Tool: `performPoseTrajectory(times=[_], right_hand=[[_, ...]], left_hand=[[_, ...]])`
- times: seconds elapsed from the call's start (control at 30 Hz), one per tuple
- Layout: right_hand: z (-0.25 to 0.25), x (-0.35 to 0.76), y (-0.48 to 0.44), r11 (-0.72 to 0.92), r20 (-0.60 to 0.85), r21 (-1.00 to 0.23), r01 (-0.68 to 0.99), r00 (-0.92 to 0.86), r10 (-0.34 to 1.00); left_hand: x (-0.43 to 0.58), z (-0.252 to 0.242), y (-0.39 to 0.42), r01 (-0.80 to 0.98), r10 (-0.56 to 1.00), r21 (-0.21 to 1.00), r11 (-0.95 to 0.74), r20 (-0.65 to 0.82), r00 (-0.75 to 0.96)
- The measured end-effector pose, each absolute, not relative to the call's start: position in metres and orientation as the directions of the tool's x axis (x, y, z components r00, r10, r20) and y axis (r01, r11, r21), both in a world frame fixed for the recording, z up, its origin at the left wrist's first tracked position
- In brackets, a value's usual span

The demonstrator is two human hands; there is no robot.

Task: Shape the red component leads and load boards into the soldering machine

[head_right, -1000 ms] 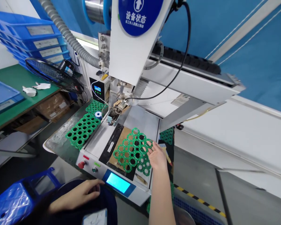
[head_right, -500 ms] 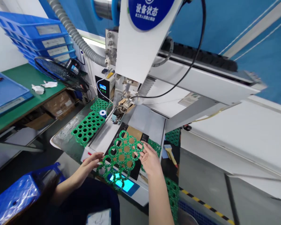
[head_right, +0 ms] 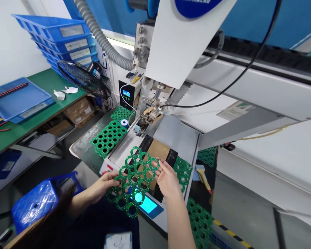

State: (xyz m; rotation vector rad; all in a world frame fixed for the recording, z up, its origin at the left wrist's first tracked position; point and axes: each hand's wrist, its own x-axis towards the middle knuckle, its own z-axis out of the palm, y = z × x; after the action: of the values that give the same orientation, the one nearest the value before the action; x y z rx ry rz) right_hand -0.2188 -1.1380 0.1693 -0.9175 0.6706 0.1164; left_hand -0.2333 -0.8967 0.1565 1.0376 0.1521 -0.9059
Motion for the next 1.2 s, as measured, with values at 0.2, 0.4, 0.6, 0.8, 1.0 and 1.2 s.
performPoseTrajectory(times=[0.2,0.4,0.6,0.8,1.0,1.2], right_hand=[[0.166,-0.218,-1.133,0.623,-0.599,-0.681,-0.385,0.782,-0.172],[0.163,-0.218,-1.131,0.636,-0.615,-0.667,-0.389,0.768,-0.175],[0.16,-0.22,-1.132,0.643,-0.622,-0.656,-0.395,0.765,-0.165],[0.153,-0.221,-1.135,0.652,-0.64,-0.643,-0.401,0.749,-0.171],[0.148,-0.226,-1.139,0.661,-0.655,-0.639,-0.394,0.73,-0.197],[0.146,-0.23,-1.144,0.672,-0.67,-0.63,-0.389,0.71,-0.217]], left_hand=[[-0.235,0.151,-0.892,0.726,-0.572,0.652,0.22,-0.516,0.637],[-0.235,0.15,-0.89,0.746,-0.552,0.623,0.234,-0.547,0.63],[-0.236,0.154,-0.893,0.761,-0.509,0.599,0.249,-0.588,0.629],[-0.236,0.153,-0.894,0.773,-0.499,0.584,0.247,-0.607,0.618],[-0.24,0.148,-0.896,0.803,-0.506,0.551,0.228,-0.638,0.581],[-0.241,0.14,-0.895,0.838,-0.513,0.507,0.201,-0.674,0.531]])
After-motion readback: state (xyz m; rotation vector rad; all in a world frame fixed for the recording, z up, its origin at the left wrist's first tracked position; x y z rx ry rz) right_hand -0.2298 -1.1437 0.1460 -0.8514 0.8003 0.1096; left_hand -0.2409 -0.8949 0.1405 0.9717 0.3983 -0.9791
